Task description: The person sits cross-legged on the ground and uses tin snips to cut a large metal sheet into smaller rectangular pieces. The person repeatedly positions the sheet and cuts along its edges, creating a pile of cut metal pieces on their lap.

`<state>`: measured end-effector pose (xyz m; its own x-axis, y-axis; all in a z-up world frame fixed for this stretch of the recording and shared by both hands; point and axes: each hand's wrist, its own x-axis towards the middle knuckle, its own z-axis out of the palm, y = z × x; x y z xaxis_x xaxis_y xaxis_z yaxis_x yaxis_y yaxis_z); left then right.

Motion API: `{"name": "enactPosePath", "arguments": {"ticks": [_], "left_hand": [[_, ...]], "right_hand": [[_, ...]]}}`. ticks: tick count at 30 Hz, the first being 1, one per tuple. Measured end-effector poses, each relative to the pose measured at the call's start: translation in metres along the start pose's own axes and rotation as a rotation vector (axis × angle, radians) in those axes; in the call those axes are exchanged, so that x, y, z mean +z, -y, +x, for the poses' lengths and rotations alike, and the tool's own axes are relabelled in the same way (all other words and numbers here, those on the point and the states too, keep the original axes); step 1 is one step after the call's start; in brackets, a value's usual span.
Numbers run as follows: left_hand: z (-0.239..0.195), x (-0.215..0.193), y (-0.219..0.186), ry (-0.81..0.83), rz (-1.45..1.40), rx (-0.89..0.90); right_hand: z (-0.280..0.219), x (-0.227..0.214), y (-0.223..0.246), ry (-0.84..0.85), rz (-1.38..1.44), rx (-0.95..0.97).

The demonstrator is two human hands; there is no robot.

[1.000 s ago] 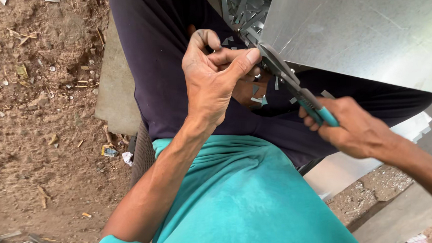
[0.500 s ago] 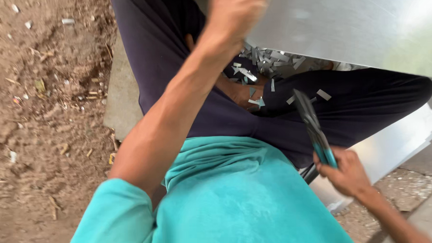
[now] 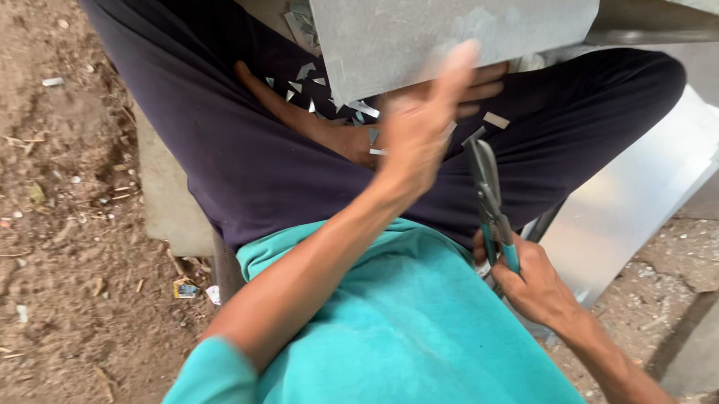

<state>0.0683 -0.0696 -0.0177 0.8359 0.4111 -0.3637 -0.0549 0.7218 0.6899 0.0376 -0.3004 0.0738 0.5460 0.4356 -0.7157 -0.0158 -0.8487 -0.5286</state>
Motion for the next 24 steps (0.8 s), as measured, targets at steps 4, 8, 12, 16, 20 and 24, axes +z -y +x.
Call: {"name": "enactPosePath", "arguments": {"ticks": [4,8,12,16,20,24], "left_hand": [[-0.032,-0.059,-0.049,-0.185,0.073,0.015],[-0.045,-0.078,-0.059,-0.066,0.01,0.07],[-0.047,-0.07,-0.055,-0.025,0.05,0.124],[-0.044,-0.068,-0.059,-0.066,0.055,0.1],[-0.047,-0.069,-0.056,-0.066,0.057,0.107],[-0.047,-0.076,-0.054,-0.043,0.07,0.103]], "right_hand": [[0.029,-0.005,0.03,0.245,-0.029,0.289],[0.061,-0.007,0.05,0.237,0.066,0.0],[0.074,-0.027,0.063,0.249,-0.062,0.007],[0.078,-0.039,0.066,0.277,-0.193,0.028],[0.082,-0.048,0.068,0.29,-0.235,0.025],[0.091,-0.058,0.074,0.278,-0.338,0.07]]}}
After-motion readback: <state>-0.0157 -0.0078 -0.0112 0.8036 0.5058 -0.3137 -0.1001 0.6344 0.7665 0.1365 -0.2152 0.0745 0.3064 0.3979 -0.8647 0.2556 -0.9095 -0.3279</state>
